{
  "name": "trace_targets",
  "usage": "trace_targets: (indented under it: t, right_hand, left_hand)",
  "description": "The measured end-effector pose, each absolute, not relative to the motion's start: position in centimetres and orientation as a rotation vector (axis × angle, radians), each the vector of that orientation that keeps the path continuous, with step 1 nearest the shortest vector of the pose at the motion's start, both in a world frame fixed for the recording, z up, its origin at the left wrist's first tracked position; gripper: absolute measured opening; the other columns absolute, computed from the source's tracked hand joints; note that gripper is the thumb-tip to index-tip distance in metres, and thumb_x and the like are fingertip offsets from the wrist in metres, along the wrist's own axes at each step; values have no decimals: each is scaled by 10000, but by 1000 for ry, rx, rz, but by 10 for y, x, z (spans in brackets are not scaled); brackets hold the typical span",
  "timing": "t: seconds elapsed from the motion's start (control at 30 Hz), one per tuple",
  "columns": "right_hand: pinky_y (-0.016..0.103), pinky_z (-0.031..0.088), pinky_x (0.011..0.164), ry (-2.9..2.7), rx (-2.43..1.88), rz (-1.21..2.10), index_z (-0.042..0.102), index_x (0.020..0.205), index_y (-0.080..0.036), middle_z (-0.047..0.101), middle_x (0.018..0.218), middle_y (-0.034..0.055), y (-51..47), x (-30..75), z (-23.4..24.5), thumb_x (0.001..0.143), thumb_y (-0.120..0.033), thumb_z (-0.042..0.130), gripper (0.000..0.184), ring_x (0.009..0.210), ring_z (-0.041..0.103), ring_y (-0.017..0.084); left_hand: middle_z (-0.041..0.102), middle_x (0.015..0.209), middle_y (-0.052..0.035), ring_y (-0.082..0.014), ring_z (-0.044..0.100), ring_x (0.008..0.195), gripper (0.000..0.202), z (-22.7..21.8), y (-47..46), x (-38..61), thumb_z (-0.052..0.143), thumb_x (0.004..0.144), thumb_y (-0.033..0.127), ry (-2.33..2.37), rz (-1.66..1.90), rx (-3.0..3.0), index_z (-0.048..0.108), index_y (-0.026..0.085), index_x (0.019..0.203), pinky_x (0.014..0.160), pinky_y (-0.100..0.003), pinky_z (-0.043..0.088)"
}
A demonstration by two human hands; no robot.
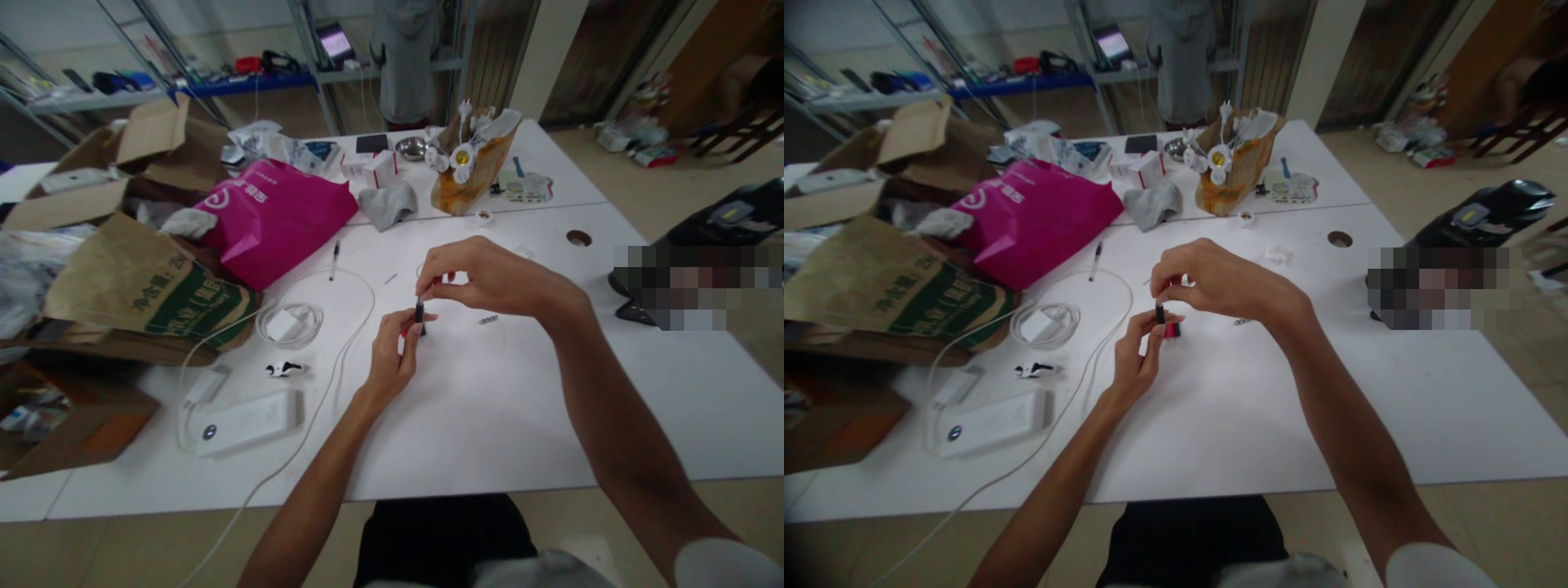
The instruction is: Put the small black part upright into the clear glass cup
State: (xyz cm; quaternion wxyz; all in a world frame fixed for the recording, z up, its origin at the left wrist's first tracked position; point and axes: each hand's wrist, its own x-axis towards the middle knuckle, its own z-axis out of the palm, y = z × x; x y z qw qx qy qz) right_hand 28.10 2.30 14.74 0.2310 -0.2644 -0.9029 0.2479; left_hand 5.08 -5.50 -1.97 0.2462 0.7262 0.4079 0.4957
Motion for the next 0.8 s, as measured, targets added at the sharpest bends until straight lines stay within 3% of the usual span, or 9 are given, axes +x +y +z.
trace_targets:
  t: [0.43,0.67,0.8]
  right_hand:
    - [324,458,810,-2604,-695,844,823,1011,-208,833,982,13,31,267,162,998,-129,711,138,884,711,194]
    - [336,463,852,-2573,-686,805,829,983,-216,838,991,11,32,265,162,1011,-149,723,129,927,720,204]
    - [364,481,889,-2539,-750,694,811,981,-223,832,1021,20,30,271,166,1032,-162,728,115,965,727,221]
  left_hand:
    - [904,1252,-130,-271,869,1108,230,-20,-52,49,550,1266,362,1096,1390,2062,652,262,1447,1004,-482,700]
    - [869,1137,-94,-252,832,1043,201,-16,-49,48,563,1260,374,1144,1446,2098,714,265,1338,965,-437,661]
    - [853,1191,-100,-242,815,1116,259,-14,-46,47,550,1268,413,1219,1471,2065,722,242,1361,1019,-415,642]
